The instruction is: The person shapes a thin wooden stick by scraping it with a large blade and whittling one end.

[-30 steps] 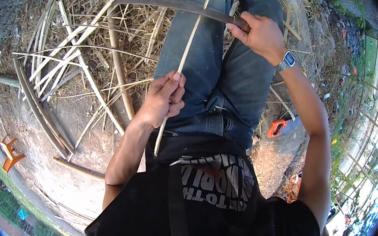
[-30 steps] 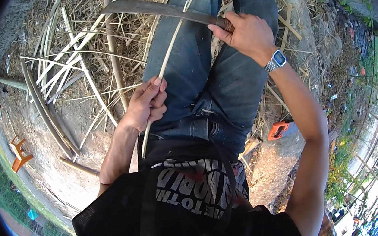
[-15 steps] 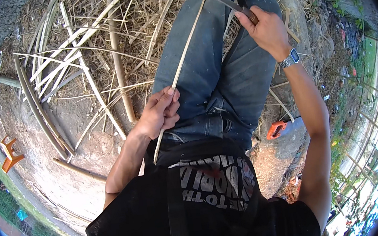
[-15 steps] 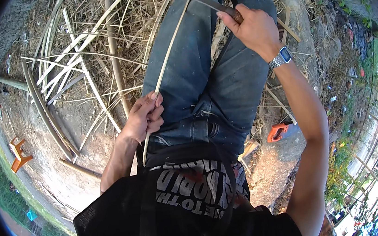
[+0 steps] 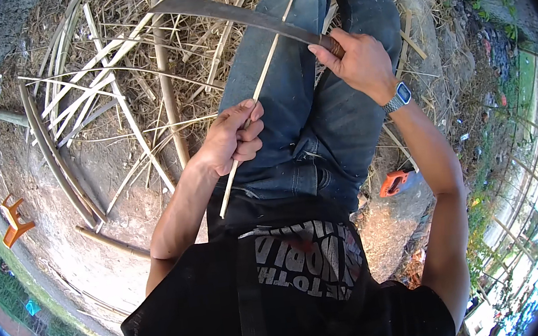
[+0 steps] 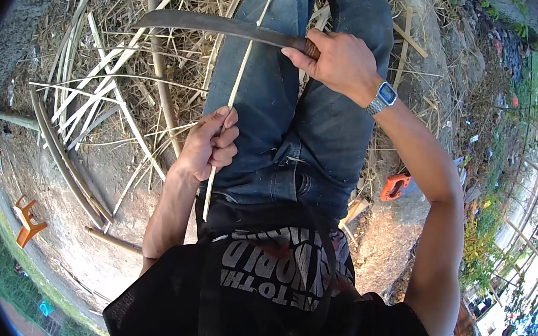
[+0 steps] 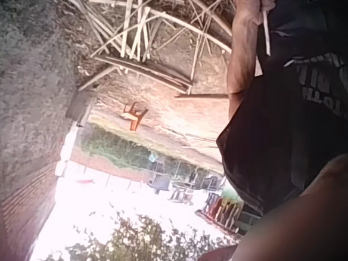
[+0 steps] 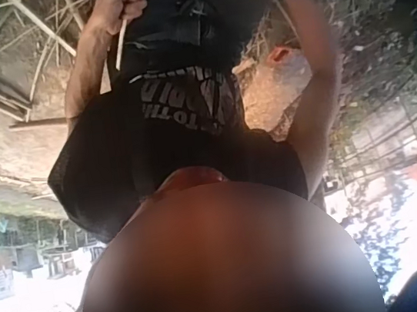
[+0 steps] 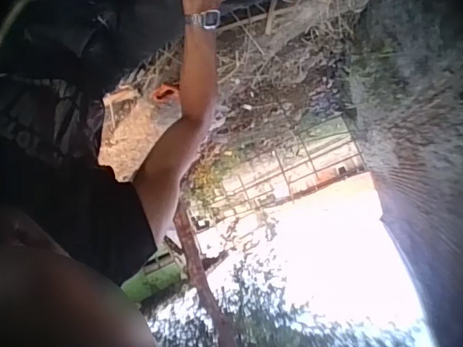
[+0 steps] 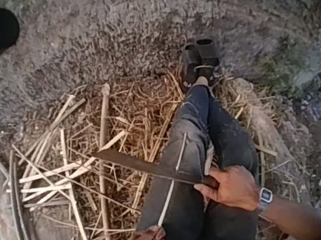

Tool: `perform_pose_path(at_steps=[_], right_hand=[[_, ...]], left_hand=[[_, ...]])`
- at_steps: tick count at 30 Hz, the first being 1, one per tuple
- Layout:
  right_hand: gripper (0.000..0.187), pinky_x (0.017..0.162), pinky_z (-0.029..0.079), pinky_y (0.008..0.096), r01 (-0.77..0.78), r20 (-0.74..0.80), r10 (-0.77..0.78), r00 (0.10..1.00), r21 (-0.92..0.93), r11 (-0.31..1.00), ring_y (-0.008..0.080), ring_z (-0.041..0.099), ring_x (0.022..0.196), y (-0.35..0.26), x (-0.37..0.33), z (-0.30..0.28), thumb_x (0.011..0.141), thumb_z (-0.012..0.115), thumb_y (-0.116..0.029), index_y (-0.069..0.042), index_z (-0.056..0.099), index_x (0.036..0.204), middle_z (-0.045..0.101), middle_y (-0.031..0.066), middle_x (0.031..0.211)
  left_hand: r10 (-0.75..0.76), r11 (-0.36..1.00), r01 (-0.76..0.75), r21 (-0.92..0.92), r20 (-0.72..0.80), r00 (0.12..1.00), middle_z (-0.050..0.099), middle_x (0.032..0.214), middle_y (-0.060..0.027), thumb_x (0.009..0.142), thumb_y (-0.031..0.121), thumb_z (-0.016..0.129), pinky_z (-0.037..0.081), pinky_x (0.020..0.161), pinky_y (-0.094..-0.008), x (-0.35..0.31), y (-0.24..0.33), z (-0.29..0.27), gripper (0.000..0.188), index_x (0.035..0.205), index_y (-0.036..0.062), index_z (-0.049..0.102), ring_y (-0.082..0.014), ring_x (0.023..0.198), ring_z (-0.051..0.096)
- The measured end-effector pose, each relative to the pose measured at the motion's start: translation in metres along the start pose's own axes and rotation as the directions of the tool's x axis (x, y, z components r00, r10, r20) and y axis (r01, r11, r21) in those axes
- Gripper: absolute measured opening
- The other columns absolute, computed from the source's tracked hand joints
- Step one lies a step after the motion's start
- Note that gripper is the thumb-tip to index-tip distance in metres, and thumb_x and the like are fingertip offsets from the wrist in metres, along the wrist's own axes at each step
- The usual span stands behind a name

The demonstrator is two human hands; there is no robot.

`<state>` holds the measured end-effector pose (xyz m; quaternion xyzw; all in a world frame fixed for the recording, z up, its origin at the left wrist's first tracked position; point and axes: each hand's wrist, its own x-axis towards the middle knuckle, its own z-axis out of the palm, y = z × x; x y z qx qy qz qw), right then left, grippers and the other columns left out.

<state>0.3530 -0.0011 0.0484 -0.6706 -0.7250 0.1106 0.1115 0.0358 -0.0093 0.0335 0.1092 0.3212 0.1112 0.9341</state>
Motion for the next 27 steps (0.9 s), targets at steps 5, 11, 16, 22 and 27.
perform_pose_path(at_steps=[5,11,16,22,27], right_hand=[[0.064,0.055,0.056,0.0473,0.055,0.052,-0.057,0.997,0.046,0.997,0.0381,0.07,0.063,-0.028,-0.017,0.001,0.094,0.062,-0.074,-0.01,0.063,0.084,0.067,0.0128,0.067],[0.054,0.056,0.053,0.0488,-0.156,0.004,0.157,0.988,-0.07,0.985,0.04,0.068,0.065,0.027,0.016,-0.012,0.098,0.068,-0.058,-0.006,0.062,0.084,0.065,0.0148,0.069],[0.061,0.057,0.056,0.0486,0.026,-0.019,-0.026,0.999,-0.039,0.999,0.039,0.07,0.065,-0.004,-0.001,-0.005,0.094,0.065,-0.069,-0.009,0.069,0.09,0.067,0.0145,0.067],[0.062,0.054,0.055,0.047,-0.035,-0.082,0.022,0.996,-0.161,0.986,0.034,0.07,0.061,0.041,0.018,-0.003,0.095,0.061,-0.072,-0.012,0.064,0.082,0.067,0.0091,0.065],[0.061,0.052,0.053,0.0459,-0.038,-0.139,0.023,0.99,-0.108,0.993,0.0344,0.069,0.059,0.026,0.024,-0.014,0.097,0.062,-0.07,-0.011,0.061,0.08,0.062,0.0086,0.058]], left_hand=[[0.001,1.0,-0.001,-0.024,0.027,1.0,0.027,0.065,0.0073,0.116,0.036,0.041,0.013,0.041,-0.0226,-0.001,0.001,-0.004,0.032,0.093,0.0162,0.046,-0.0034,0.049,0.019],[-0.002,1.0,0.002,0.001,-0.023,1.0,0.026,0.064,0.0082,0.117,0.037,0.039,0.011,0.039,-0.0226,-0.017,-0.007,-0.005,0.031,0.093,0.0176,0.043,-0.0026,0.047,0.017],[-0.012,1.0,0.012,-0.015,0.002,1.0,0.025,0.063,0.0087,0.117,0.037,0.038,0.01,0.039,-0.0225,-0.014,-0.003,-0.002,0.032,0.091,0.0177,0.043,-0.0024,0.046,0.016],[-0.012,0.997,0.012,-0.07,0.009,1.0,0.027,0.064,0.0083,0.116,0.034,0.04,0.011,0.04,-0.0226,-0.031,-0.006,-0.015,0.031,0.091,0.0159,0.045,-0.0027,0.048,0.017],[0.001,0.995,0.01,-0.097,0.113,0.994,0.027,0.064,0.0087,0.116,0.035,0.039,0.01,0.04,-0.0228,-0.027,-0.005,-0.017,0.031,0.094,0.0158,0.046,-0.0025,0.048,0.017]])
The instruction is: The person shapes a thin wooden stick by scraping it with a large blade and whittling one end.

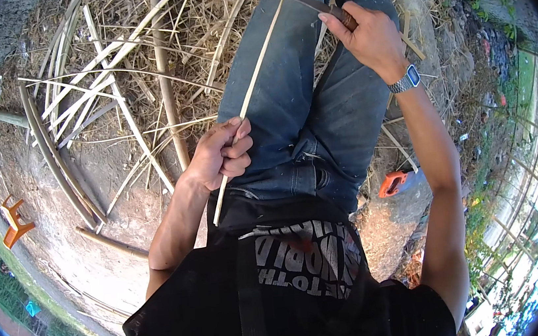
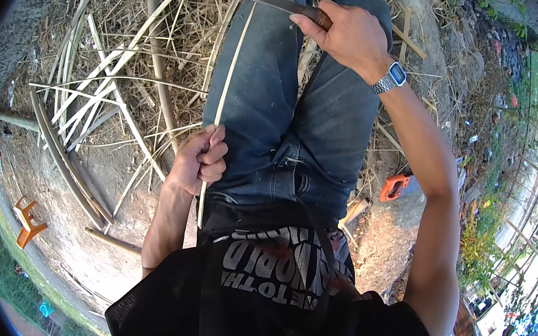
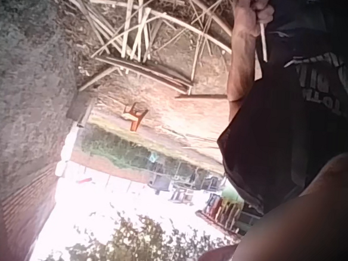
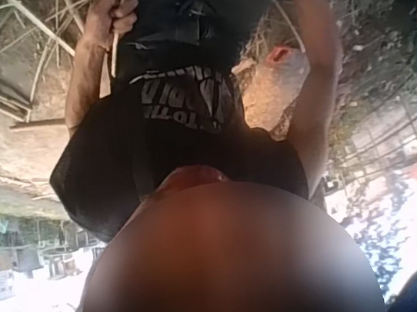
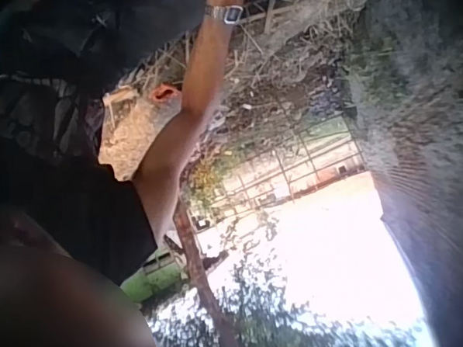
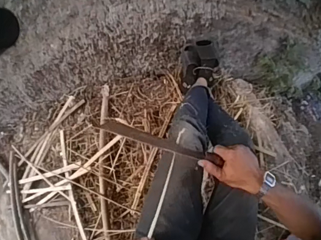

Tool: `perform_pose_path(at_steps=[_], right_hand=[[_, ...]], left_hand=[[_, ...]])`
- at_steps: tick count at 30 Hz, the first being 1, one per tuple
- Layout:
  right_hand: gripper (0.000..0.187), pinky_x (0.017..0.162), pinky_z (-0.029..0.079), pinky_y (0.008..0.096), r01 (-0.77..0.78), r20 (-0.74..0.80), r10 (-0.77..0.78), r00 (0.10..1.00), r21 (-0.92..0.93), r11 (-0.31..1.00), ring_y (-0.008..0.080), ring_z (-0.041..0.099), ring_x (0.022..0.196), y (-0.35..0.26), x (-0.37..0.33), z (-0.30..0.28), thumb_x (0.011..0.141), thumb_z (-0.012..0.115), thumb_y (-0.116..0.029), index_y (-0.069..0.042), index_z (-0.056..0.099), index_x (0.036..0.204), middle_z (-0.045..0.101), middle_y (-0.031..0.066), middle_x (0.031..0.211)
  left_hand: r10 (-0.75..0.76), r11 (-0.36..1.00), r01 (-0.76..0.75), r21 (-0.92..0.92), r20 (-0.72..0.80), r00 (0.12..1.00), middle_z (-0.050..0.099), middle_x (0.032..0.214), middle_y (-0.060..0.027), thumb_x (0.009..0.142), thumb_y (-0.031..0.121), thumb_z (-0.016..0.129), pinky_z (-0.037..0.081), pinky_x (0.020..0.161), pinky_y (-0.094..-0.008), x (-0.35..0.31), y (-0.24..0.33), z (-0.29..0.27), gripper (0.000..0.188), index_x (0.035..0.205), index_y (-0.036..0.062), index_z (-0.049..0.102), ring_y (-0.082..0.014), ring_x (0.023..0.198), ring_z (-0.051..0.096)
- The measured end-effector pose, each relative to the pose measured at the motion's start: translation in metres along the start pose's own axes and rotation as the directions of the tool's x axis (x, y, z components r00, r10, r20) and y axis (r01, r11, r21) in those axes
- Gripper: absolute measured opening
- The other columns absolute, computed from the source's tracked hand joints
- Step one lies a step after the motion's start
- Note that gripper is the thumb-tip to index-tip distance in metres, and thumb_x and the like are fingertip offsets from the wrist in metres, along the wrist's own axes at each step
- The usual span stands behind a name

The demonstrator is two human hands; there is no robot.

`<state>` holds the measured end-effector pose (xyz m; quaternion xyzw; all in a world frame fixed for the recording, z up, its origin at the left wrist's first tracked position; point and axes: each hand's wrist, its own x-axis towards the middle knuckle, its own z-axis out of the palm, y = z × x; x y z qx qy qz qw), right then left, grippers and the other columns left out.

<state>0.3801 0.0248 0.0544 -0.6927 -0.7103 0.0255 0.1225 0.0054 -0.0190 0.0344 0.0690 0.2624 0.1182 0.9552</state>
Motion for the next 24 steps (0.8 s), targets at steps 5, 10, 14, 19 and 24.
perform_pose_path(at_steps=[5,10,14,19,24], right_hand=[[0.061,0.053,0.053,0.0455,0.109,-0.046,-0.104,0.994,0.136,0.985,0.0337,0.07,0.062,-0.032,-0.01,-0.017,0.095,0.066,-0.069,-0.01,0.062,0.08,0.063,0.0101,0.063],[0.062,0.057,0.055,0.0482,-0.057,0.034,0.059,0.998,-0.034,0.998,0.0374,0.072,0.068,0.013,0.008,-0.009,0.095,0.064,-0.07,-0.009,0.068,0.088,0.066,0.0131,0.064],[0.062,0.059,0.052,0.0465,-0.322,-0.098,0.322,0.942,0.016,0.947,0.0381,0.067,0.063,0.088,0.021,-0.009,0.1,0.061,-0.065,-0.005,0.068,0.087,0.066,0.015,0.065],[0.06,0.056,0.046,0.0408,-0.303,-0.13,0.353,0.927,0.297,0.905,0.0306,0.06,0.055,0.035,-0.002,-0.028,0.102,0.063,-0.06,-0.002,0.067,0.084,0.059,0.0144,0.061],[0.063,0.055,0.048,0.0433,-0.201,0.117,0.176,0.977,0.263,0.944,0.0353,0.064,0.057,-0.015,-0.021,-0.022,0.099,0.064,-0.063,-0.003,0.065,0.081,0.06,0.0144,0.06]], left_hand=[[0.072,0.997,-0.072,0.019,-0.011,0.997,0.025,0.064,0.0079,0.116,0.044,0.042,0.01,0.04,-0.0234,0.005,0.0,0.007,0.029,0.11,0.0168,0.05,-0.003,0.046,0.016],[0.018,1.0,-0.018,0.004,0.046,0.999,0.025,0.064,0.0077,0.116,0.042,0.041,0.01,0.039,-0.0236,-0.002,-0.004,0.013,0.027,0.109,0.017,0.05,-0.003,0.045,0.013],[0.025,1.0,-0.025,0.007,0.057,0.998,0.026,0.064,0.0081,0.117,0.04,0.04,0.01,0.039,-0.0232,-0.004,-0.013,-0.003,0.028,0.106,0.0169,0.052,-0.003,0.046,0.015],[0.087,0.996,-0.087,-0.001,-0.049,0.995,0.028,0.064,0.0072,0.117,0.038,0.041,0.014,0.04,-0.0222,0.012,-0.004,0.006,0.029,0.106,0.0136,0.053,-0.0033,0.048,0.021],[0.09,0.987,-0.08,0.142,-0.065,0.994,0.028,0.065,0.0074,0.116,0.037,0.042,0.014,0.04,-0.022,0.034,0.012,0.018,0.029,0.106,0.0122,0.054,-0.0031,0.048,0.02]])
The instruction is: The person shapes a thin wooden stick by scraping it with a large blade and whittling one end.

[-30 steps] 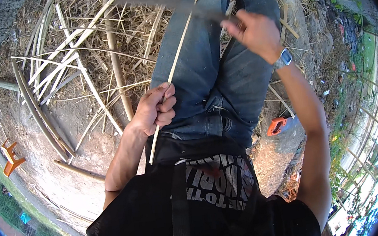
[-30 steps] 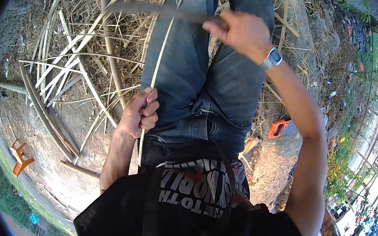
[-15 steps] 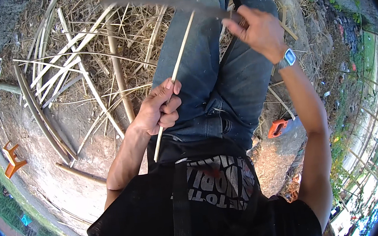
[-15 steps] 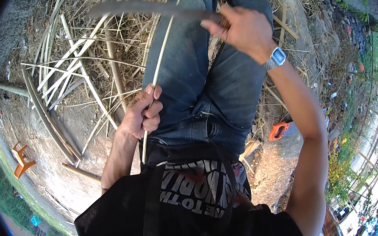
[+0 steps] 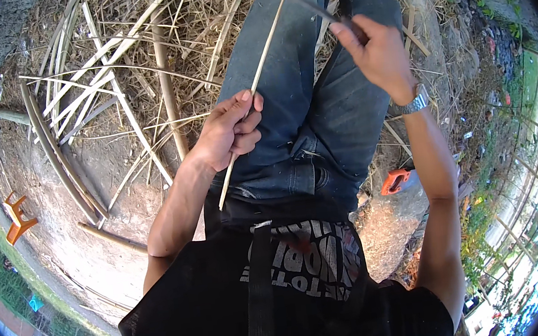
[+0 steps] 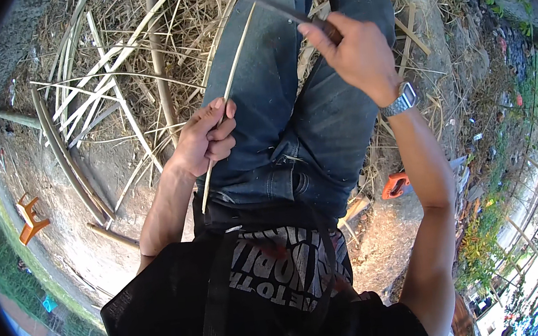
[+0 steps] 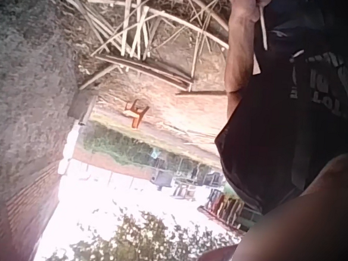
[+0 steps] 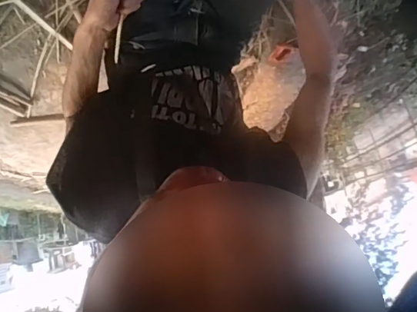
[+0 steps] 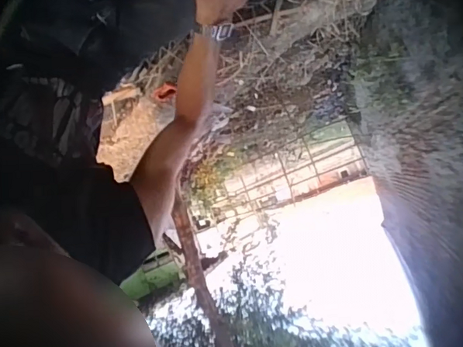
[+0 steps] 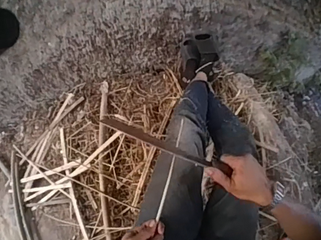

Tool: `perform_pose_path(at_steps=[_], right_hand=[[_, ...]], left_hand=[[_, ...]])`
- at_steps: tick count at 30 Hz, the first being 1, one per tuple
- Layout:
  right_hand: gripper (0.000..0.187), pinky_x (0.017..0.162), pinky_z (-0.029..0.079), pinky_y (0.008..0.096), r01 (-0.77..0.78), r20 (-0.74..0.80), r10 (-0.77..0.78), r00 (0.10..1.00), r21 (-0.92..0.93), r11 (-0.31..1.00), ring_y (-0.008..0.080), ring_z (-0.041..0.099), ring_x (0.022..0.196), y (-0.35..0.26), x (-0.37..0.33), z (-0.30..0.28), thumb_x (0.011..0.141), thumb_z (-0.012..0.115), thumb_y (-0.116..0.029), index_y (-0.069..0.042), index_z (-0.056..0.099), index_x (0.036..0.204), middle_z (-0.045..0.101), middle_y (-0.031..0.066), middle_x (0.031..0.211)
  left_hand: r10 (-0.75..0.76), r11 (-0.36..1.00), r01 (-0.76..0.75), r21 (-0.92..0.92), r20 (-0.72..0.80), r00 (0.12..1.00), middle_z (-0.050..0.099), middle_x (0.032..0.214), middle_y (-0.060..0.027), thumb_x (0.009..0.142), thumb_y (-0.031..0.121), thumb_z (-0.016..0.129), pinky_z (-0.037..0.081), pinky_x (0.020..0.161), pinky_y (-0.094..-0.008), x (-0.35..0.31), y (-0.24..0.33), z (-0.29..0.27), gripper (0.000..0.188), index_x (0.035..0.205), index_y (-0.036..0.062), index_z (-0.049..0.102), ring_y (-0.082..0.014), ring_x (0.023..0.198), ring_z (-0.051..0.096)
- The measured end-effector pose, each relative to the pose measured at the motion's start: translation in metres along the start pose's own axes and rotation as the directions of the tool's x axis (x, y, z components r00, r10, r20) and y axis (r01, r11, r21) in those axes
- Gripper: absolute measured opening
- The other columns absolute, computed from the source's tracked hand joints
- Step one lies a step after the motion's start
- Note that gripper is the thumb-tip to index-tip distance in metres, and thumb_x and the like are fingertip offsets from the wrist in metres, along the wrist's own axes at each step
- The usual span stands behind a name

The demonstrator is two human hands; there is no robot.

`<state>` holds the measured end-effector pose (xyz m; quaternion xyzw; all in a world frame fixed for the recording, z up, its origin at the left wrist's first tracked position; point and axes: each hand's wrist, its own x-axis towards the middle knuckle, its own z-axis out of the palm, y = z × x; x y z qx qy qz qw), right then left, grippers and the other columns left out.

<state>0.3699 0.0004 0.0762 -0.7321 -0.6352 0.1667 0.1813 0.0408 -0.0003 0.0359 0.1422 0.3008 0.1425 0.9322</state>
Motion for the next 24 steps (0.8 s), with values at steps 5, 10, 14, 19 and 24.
perform_pose_path(at_steps=[5,10,14,19,24], right_hand=[[0.062,0.054,0.053,0.0493,0.186,0.114,-0.181,0.977,-0.035,0.982,0.04,0.068,0.061,-0.022,-0.026,0.03,0.096,0.065,-0.068,-0.007,0.064,0.081,0.063,0.0144,0.06],[0.061,0.054,0.054,0.0493,0.304,0.032,-0.303,0.953,-0.132,0.943,0.0377,0.07,0.062,-0.003,-0.02,0.03,0.096,0.064,-0.067,-0.008,0.064,0.083,0.065,0.0123,0.06],[0.059,0.054,0.054,0.0494,0.095,0.041,-0.087,0.995,-0.247,0.964,0.0377,0.07,0.063,0.011,-0.004,0.025,0.096,0.065,-0.067,-0.009,0.063,0.083,0.067,0.0117,0.064],[0.062,0.054,0.056,0.0473,0.322,0.055,-0.317,0.947,-0.201,0.925,0.0366,0.071,0.063,-0.016,-0.024,0.033,0.092,0.065,-0.073,-0.011,0.063,0.085,0.066,0.0103,0.066],[0.067,0.057,0.057,0.0498,0.001,-0.126,-0.044,0.991,-0.323,0.946,0.0405,0.071,0.065,0.055,0.03,0.02,0.095,0.057,-0.075,-0.009,0.066,0.089,0.068,0.0145,0.066]], left_hand=[[-0.04,0.999,0.04,-0.004,-0.055,0.998,0.028,0.066,0.0075,0.116,0.037,0.045,0.013,0.041,-0.0228,0.009,0.002,0.002,0.028,0.102,0.0144,0.053,-0.0033,0.049,0.02],[-0.077,0.995,0.078,-0.062,0.011,0.997,0.026,0.065,0.0084,0.116,0.038,0.044,0.011,0.04,-0.0228,-0.007,-0.01,-0.003,0.028,0.099,0.0159,0.05,-0.0027,0.047,0.018],[-0.095,0.994,0.094,-0.051,-0.024,0.995,0.025,0.064,0.0087,0.116,0.038,0.044,0.011,0.039,-0.0226,-0.01,-0.013,-0.003,0.029,0.097,0.0169,0.047,-0.0023,0.046,0.017],[-0.049,0.999,0.048,-0.008,-0.029,0.998,0.025,0.063,0.0085,0.116,0.038,0.044,0.011,0.039,-0.0228,-0.016,-0.015,0.004,0.03,0.096,0.016,0.047,-0.0025,0.047,0.017],[-0.089,0.992,0.101,0.081,-0.134,0.987,0.025,0.064,0.0075,0.115,0.04,0.047,0.013,0.041,-0.0238,-0.059,-0.021,-0.01,0.031,0.096,0.0154,0.049,-0.0037,0.048,0.019]])
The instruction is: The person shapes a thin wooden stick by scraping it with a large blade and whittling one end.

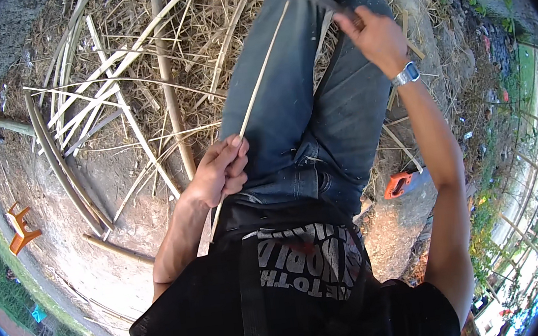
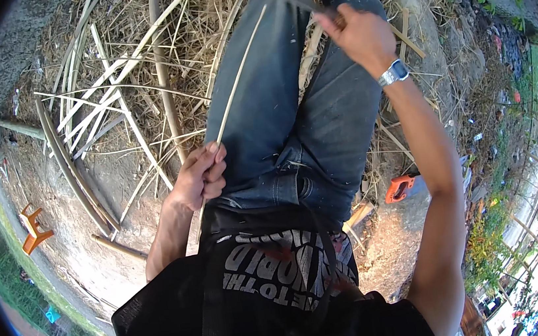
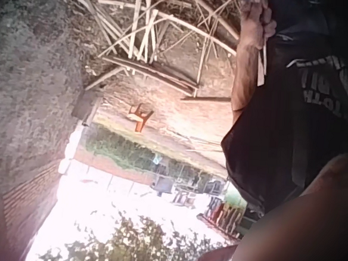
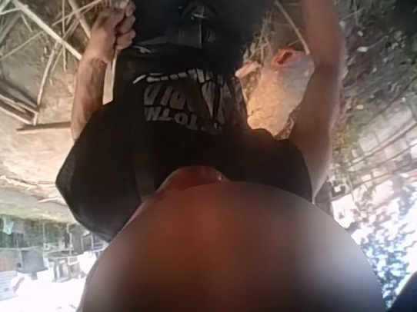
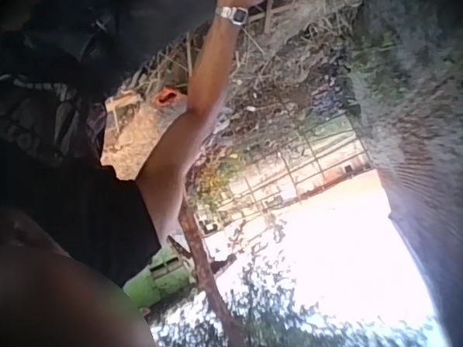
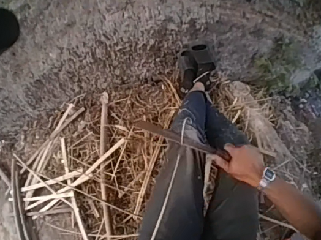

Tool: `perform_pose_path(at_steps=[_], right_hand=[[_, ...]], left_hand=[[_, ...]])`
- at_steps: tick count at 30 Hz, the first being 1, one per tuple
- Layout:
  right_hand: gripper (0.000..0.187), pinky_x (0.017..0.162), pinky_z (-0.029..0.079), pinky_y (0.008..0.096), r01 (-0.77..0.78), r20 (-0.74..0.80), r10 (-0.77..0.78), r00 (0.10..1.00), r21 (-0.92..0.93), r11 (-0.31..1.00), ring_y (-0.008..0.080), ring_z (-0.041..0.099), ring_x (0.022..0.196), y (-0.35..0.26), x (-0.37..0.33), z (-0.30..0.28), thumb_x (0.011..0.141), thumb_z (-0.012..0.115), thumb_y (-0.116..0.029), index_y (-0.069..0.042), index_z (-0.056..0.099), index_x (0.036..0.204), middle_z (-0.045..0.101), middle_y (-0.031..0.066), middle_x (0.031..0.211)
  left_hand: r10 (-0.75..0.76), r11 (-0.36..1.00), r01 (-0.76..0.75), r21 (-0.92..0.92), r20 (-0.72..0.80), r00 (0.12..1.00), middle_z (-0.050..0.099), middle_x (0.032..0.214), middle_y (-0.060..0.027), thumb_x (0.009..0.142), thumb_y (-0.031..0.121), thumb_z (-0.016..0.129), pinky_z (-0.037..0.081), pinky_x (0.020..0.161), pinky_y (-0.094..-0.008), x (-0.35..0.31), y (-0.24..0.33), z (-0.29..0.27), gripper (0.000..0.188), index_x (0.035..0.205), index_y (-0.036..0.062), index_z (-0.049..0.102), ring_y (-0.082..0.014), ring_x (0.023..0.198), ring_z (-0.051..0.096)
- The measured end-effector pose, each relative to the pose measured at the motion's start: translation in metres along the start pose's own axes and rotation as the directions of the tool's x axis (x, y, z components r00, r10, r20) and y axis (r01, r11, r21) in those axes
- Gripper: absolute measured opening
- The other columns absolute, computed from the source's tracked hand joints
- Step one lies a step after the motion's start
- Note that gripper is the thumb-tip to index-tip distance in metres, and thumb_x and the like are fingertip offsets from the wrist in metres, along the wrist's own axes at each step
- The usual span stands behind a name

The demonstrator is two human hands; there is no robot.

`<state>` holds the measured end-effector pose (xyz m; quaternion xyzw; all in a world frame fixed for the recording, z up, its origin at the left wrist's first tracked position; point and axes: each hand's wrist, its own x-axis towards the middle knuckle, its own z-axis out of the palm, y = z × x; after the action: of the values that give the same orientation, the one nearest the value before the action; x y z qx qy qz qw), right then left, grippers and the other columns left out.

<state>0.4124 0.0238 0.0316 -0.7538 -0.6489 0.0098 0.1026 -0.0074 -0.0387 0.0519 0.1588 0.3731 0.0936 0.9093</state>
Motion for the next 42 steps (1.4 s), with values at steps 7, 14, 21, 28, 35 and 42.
perform_pose_path(at_steps=[7,14,21,28,35,42], right_hand=[[0.065,0.052,0.045,0.0473,0.017,-0.042,-0.005,0.999,0.277,0.961,0.0412,0.062,0.055,-0.034,0.007,-0.038,0.1,0.063,-0.063,-0.001,0.065,0.081,0.06,0.0207,0.061],[0.043,0.047,0.037,0.0229,-0.28,0.25,0.184,0.951,0.946,0.164,0.0042,0.051,0.05,-0.107,-0.02,-0.084,0.107,0.064,-0.039,0.002,0.067,0.094,0.056,-0.0011,0.066],[0.039,0.049,0.044,0.0241,-0.176,0.147,0.208,0.967,0.976,0.131,0.0056,0.057,0.052,-0.145,-0.051,-0.084,0.087,0.088,-0.018,0.002,0.062,0.107,0.075,0.0071,0.089],[0.041,0.052,0.05,0.0278,-0.246,0.221,0.14,0.965,0.949,0.197,0.0073,0.061,0.056,-0.149,-0.058,-0.073,0.084,0.092,-0.019,0.002,0.063,0.104,0.072,0.0053,0.084],[0.033,0.045,0.046,0.0236,-0.351,0.353,0.04,0.935,0.935,-0.053,0.0055,0.058,0.052,-0.149,-0.075,-0.074,0.089,0.087,-0.013,-0.002,0.058,0.102,0.067,0.0037,0.077],[0.037,0.046,0.047,0.0223,-0.386,0.391,-0.008,0.92,0.905,-0.179,0.0049,0.057,0.052,-0.155,-0.083,-0.083,0.09,0.085,-0.009,-0.002,0.055,0.11,0.069,0.0047,0.08]], left_hand=[[0.117,0.989,-0.114,-0.089,0.03,0.993,0.025,0.063,0.0073,0.116,0.037,0.045,0.015,0.041,-0.0247,-0.006,0.012,-0.008,0.03,0.097,0.0138,0.05,-0.004,0.048,0.019],[0.719,0.695,-0.719,0.013,-0.019,0.695,0.047,0.076,0.0004,0.116,0.029,0.046,0.033,0.05,-0.0218,0.037,0.091,0.032,0.024,0.117,0.0079,0.058,-0.0074,0.058,0.039],[0.887,0.46,-0.881,-0.11,0.01,0.462,0.061,0.103,-0.0062,0.116,0.027,0.045,0.051,0.086,-0.0361,0.069,0.147,0.099,0.027,0.122,0.0058,0.06,-0.0183,0.093,0.057],[0.879,0.476,-0.87,-0.128,0.086,0.468,0.068,0.098,-0.0059,0.115,0.028,0.047,0.054,0.084,-0.0327,0.086,0.129,0.123,0.03,0.127,0.0037,0.06,-0.0146,0.088,0.062],[0.9,0.434,-0.896,0.089,-0.013,0.435,0.076,0.103,-0.0115,0.112,0.024,0.058,0.057,0.079,-0.031,0.09,0.161,0.121,0.033,0.13,-0.0021,0.066,-0.0146,0.082,0.066],[0.971,0.214,-0.945,0.249,0.056,0.234,0.077,0.1,-0.0131,0.107,0.021,0.066,0.056,0.073,-0.0301,0.071,0.243,0.11,0.032,0.121,-0.0069,0.07,-0.0156,0.08,0.067]])
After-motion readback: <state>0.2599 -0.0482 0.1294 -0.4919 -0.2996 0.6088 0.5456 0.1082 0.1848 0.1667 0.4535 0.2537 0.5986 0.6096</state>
